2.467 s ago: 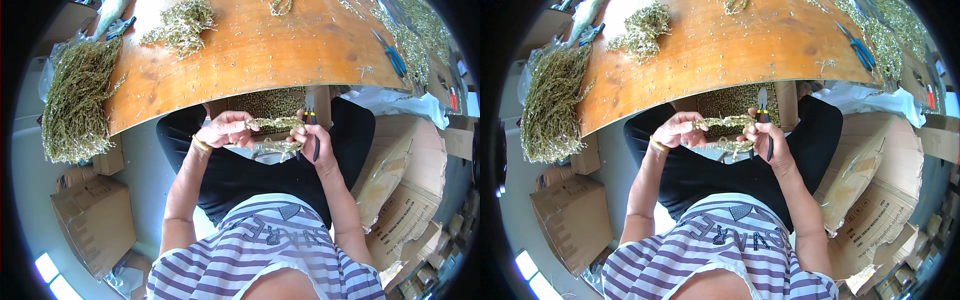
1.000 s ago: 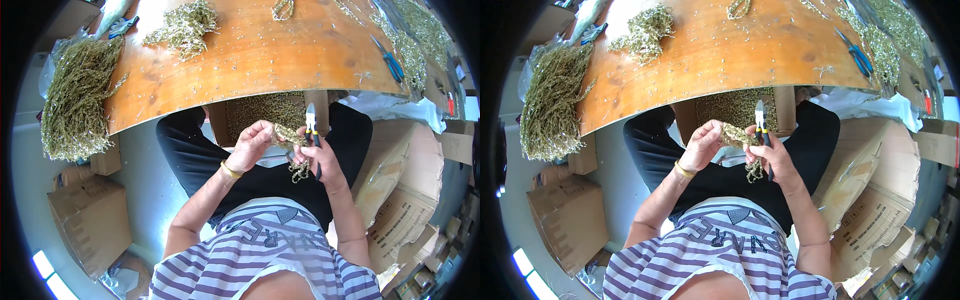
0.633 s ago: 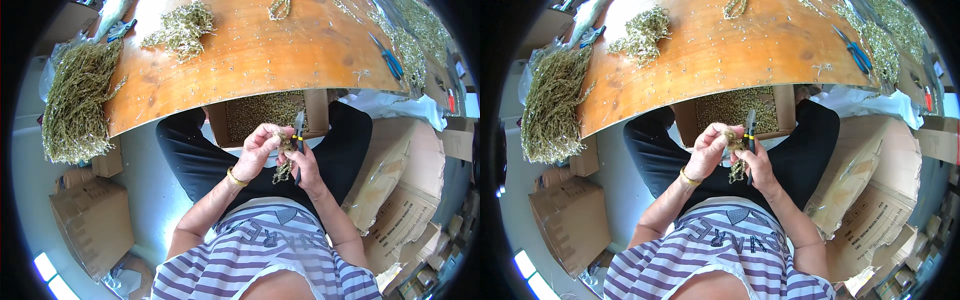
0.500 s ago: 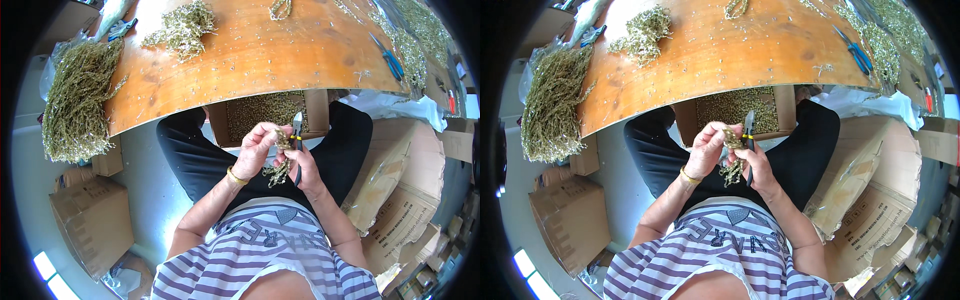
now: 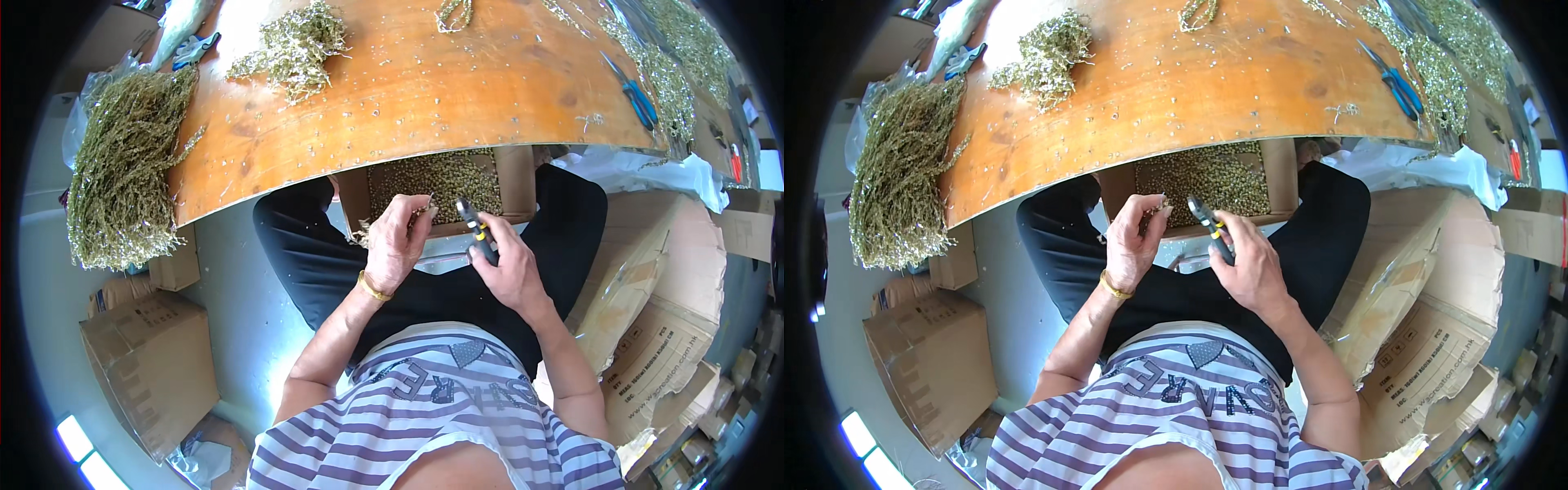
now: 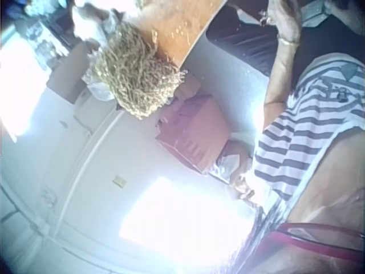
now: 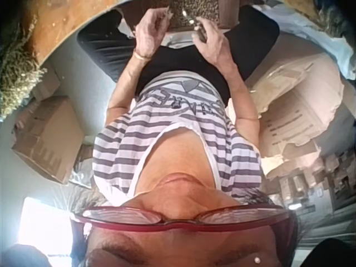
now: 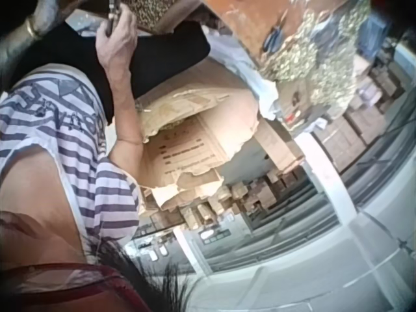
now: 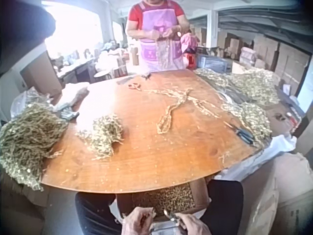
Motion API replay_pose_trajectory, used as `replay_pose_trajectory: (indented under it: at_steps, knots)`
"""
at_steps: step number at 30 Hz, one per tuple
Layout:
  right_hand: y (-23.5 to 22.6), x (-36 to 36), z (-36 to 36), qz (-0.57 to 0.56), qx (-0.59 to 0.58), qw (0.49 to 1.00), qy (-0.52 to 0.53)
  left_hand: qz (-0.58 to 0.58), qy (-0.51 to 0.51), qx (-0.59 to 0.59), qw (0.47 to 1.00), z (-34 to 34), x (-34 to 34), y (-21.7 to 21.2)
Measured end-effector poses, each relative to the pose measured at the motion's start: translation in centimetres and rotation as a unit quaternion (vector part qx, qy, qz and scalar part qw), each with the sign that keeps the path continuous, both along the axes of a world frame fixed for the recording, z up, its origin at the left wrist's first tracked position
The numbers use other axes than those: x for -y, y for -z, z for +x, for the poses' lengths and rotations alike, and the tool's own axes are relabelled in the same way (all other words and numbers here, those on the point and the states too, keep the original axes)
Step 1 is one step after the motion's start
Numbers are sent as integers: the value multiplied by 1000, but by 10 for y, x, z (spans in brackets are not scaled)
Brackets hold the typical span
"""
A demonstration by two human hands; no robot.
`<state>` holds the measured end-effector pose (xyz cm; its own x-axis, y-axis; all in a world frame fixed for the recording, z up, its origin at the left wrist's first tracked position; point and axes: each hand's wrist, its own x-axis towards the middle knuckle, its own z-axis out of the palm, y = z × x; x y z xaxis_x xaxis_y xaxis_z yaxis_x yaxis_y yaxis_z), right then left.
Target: The recorder is using small pliers to trim and process gold-colored plastic decorative garlands at a workbench.
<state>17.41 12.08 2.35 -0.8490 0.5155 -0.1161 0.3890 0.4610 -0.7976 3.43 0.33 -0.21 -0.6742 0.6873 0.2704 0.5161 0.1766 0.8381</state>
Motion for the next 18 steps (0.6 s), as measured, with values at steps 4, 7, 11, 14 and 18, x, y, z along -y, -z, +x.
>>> replay_pose_trajectory:
  at_steps: [4,7,11,14,18]
  knots:
    - [3,4,-5,75,-5,997,-31,4,24,-49,999,-1,-1,1]
    - [4,6,-7,85,2,995,-47,7,26,-69,997,-2,0,4]
    - [7,8,-11,88,-18,995,-49,-9,34,-73,997,-3,1,4]
    - [4,7,-12,49,-7,998,-45,0,38,-80,996,-3,1,6]
    - [1,5,-13,10,5,1000,-24,-5,49,14,999,-5,1,-3]
